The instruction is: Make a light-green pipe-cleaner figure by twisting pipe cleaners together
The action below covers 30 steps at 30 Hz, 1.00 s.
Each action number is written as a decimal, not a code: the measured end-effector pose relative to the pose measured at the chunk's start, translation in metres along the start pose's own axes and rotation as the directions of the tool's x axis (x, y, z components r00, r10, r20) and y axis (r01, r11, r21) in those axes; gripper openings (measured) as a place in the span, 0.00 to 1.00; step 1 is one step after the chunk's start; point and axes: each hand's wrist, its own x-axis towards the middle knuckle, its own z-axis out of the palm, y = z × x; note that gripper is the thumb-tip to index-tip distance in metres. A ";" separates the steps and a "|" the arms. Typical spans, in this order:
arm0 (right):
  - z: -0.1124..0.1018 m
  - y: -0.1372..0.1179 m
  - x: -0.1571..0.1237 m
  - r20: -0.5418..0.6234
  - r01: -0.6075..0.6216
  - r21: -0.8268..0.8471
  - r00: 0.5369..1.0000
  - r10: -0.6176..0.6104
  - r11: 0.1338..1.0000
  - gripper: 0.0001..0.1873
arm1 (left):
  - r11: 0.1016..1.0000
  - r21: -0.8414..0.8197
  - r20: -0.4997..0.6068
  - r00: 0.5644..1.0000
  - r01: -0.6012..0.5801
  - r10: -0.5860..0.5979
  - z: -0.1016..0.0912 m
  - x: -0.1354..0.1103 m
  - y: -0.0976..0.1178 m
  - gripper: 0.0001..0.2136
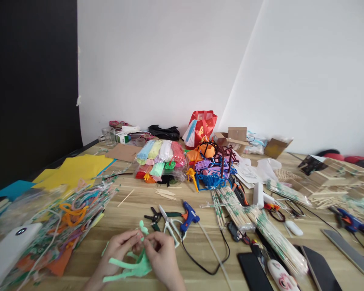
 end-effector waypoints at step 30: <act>0.000 0.006 -0.002 -0.004 0.006 0.009 1.000 -0.006 1.000 0.13 | 0.939 0.238 -0.005 0.966 -0.250 0.258 0.000 -0.005 0.004 0.08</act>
